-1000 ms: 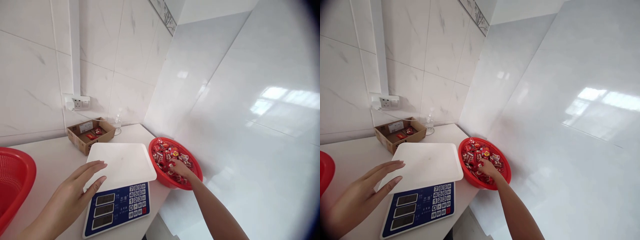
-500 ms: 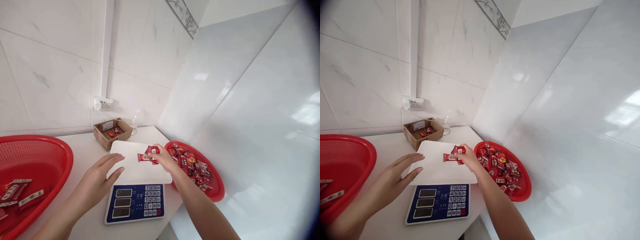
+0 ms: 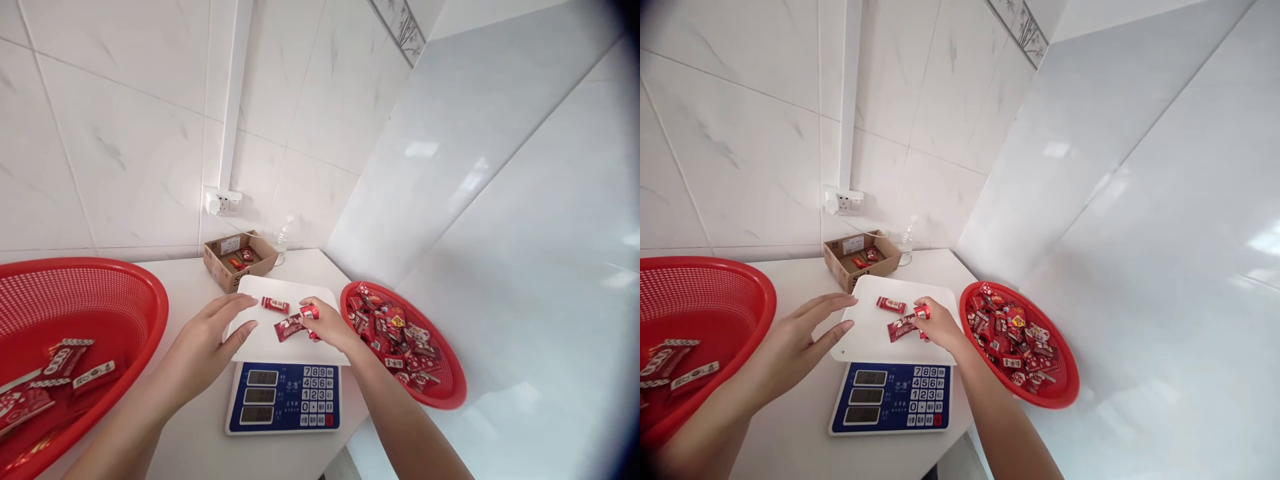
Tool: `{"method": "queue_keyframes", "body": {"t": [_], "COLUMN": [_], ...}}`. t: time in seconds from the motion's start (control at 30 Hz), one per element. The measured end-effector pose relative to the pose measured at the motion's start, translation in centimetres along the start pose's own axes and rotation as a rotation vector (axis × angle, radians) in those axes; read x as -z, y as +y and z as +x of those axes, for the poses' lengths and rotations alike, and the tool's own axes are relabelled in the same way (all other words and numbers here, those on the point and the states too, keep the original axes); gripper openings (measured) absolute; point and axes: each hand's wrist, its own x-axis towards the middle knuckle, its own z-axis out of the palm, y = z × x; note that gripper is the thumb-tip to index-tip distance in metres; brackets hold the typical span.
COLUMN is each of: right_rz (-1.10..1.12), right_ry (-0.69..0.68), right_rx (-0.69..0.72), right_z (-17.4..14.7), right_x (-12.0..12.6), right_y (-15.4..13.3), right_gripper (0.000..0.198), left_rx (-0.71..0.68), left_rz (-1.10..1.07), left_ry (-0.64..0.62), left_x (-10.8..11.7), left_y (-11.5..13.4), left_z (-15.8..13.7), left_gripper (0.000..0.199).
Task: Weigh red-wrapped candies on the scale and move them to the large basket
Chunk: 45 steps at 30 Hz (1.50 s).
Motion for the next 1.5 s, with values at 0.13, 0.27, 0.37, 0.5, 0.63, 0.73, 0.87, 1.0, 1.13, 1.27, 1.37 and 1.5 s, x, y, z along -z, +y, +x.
{"method": "queue_keyframes", "body": {"t": [0.13, 0.27, 0.37, 0.5, 0.63, 0.73, 0.87, 1.0, 1.13, 1.27, 1.37, 1.5], "right_rz": [-0.016, -0.082, -0.128, -0.226, -0.241, -0.187, -0.133, -0.245, -0.396, -0.535, -0.597, -0.590], "right_ry": [0.109, 0.123, 0.077, 0.115, 0.143, 0.156, 0.128, 0.182, 0.048, -0.113, -0.181, -0.228], "right_rx": [0.049, 0.086, 0.071, 0.072, 0.098, 0.153, 0.222, 0.295, 0.306, 0.295, 0.320, 0.374], "right_z": [0.1, 0.0, -0.2, -0.4, -0.4, -0.3, 0.3, 0.9, 1.0, 1.1, 0.9, -0.3], "right_x": [0.8, 1.6, 1.9, 2.2, 2.3, 2.1, 1.4, 0.4, -1.1, -2.9, -3.9, -4.0], "right_y": [0.4, 0.5, 0.7, 1.2, 1.3, 1.2, 1.5, 1.6, 0.5, -0.6, -1.0, -1.3], "right_gripper": [0.030, 0.033, 0.036, 0.037, 0.042, 0.051, 0.055, 0.053, 0.057, 0.061, 0.062, 0.057], "left_rx": [0.012, 0.014, 0.005, -0.008, -0.017, -0.015, -0.025, -0.032, -0.039, -0.083, -0.115, -0.127], "left_rz": [0.004, 0.008, 0.016, 0.016, 0.018, 0.025, 0.033, 0.044, 0.045, 0.050, 0.054, 0.053], "left_ry": [-0.007, -0.018, -0.026, -0.022, -0.021, -0.031, -0.051, -0.066, -0.072, -0.077, -0.086, -0.100], "left_x": [0.2, 0.3, 0.3, 0.2, 0.1, 0.0, 0.0, 0.0, -0.1, -0.1, 0.0, 0.1], "left_y": [0.0, 0.1, 0.1, 0.1, 0.0, 0.0, 0.1, 0.1, 0.1, 0.2, 0.3, 0.3], "left_z": [0.0, -0.1, -0.2, -0.1, -0.1, -0.2, -0.1, -0.1, -0.1, -0.2, -0.1, 0.0], "left_gripper": [0.041, 0.041, 0.041, 0.041, 0.040, 0.040, 0.039, 0.038, 0.038, 0.037, 0.036, 0.035]}}
